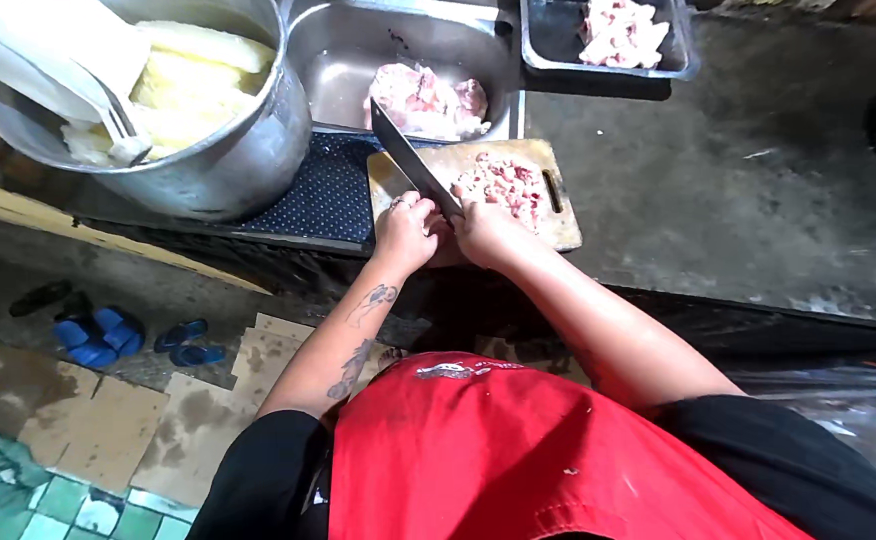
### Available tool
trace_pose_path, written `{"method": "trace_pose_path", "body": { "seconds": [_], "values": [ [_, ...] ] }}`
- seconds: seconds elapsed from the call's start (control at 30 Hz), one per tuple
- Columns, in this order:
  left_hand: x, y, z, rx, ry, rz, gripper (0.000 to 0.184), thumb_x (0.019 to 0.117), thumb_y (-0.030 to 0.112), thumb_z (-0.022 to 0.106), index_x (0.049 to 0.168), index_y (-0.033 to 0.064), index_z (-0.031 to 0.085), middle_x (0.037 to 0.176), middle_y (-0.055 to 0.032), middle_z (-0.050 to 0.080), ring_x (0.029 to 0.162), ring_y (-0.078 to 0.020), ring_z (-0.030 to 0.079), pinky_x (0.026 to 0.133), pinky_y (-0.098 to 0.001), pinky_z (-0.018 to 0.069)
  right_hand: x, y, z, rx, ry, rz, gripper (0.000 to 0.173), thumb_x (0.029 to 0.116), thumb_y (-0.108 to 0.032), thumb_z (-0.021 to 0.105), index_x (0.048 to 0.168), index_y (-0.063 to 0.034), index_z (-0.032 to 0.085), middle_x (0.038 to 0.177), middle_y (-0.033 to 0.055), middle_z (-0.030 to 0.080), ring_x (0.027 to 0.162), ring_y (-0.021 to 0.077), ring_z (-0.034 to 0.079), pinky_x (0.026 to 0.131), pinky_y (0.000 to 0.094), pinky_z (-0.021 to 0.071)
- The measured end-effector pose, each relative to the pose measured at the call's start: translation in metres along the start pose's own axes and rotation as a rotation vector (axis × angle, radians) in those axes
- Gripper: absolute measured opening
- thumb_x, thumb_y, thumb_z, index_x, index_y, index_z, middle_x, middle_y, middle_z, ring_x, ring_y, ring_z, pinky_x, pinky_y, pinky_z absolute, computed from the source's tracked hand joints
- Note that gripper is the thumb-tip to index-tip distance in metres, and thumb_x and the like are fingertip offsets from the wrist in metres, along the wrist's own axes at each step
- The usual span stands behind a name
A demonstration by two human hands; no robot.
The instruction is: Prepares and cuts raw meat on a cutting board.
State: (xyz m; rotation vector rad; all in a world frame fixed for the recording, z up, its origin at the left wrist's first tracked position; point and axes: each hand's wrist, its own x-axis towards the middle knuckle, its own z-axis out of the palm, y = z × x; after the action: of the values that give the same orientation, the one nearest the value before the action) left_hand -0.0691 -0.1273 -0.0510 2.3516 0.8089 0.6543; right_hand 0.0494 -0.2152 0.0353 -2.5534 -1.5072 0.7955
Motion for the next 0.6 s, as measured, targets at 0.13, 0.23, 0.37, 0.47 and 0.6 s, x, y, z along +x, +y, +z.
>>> {"method": "trace_pose_path", "body": {
  "seconds": [0.13,0.23,0.37,0.47,0.6],
  "values": [
    [0.004,0.007,0.001,0.015,0.012,-0.055,0.030,0.0929,-0.010,0.054,0.111,0.0004,0.076,0.127,-0.0201,0.069,0.120,-0.0355,0.066,0.103,-0.0531,0.0508,0.028,-0.013,-0.005,0.052,0.011,-0.030,0.034,0.1112,-0.027,0.042,0.125,-0.0009,0.060,0.110,0.0240,0.068,0.102,0.0405,0.069,0.084,0.0607,0.0548],
    [0.007,0.005,0.002,-0.006,0.035,-0.057,0.016,0.0886,0.004,0.070,0.103,0.0021,0.076,0.118,-0.0169,0.072,0.112,-0.0334,0.069,0.097,-0.0544,0.0539,0.018,0.004,-0.004,0.089,-0.010,-0.033,0.035,0.1116,-0.027,0.041,0.121,0.0007,0.060,0.099,0.0231,0.068,0.086,0.0379,0.070,0.075,0.0584,0.0567],
    [0.008,0.003,0.003,-0.027,0.060,-0.064,0.015,0.0876,0.010,0.072,0.101,0.0039,0.076,0.115,-0.0141,0.073,0.106,-0.0302,0.070,0.093,-0.0521,0.0557,-0.014,0.039,0.005,0.179,-0.072,0.062,0.034,0.1123,-0.028,0.042,0.120,0.0005,0.057,0.079,0.0186,0.063,0.054,0.0283,0.063,0.053,0.0474,0.0571],
    [0.010,0.004,-0.001,-0.030,0.056,-0.072,0.017,0.0881,0.008,0.072,0.104,0.0021,0.074,0.114,-0.0165,0.072,0.104,-0.0321,0.071,0.091,-0.0525,0.0558,-0.013,0.037,-0.003,0.219,-0.109,0.089,0.034,0.1129,-0.028,0.042,0.122,0.0020,0.056,0.078,0.0165,0.061,0.052,0.0236,0.062,0.053,0.0406,0.0571],
    [0.021,0.011,-0.011,-0.004,0.065,-0.168,0.024,0.0871,0.006,0.074,0.109,-0.0006,0.071,0.120,-0.0217,0.068,0.111,-0.0363,0.067,0.097,-0.0530,0.0538,0.005,0.043,-0.009,0.274,-0.088,0.055,0.036,0.1126,-0.031,0.043,0.124,0.0015,0.055,0.080,0.0170,0.061,0.053,0.0239,0.062,0.053,0.0404,0.0569]
  ]
}}
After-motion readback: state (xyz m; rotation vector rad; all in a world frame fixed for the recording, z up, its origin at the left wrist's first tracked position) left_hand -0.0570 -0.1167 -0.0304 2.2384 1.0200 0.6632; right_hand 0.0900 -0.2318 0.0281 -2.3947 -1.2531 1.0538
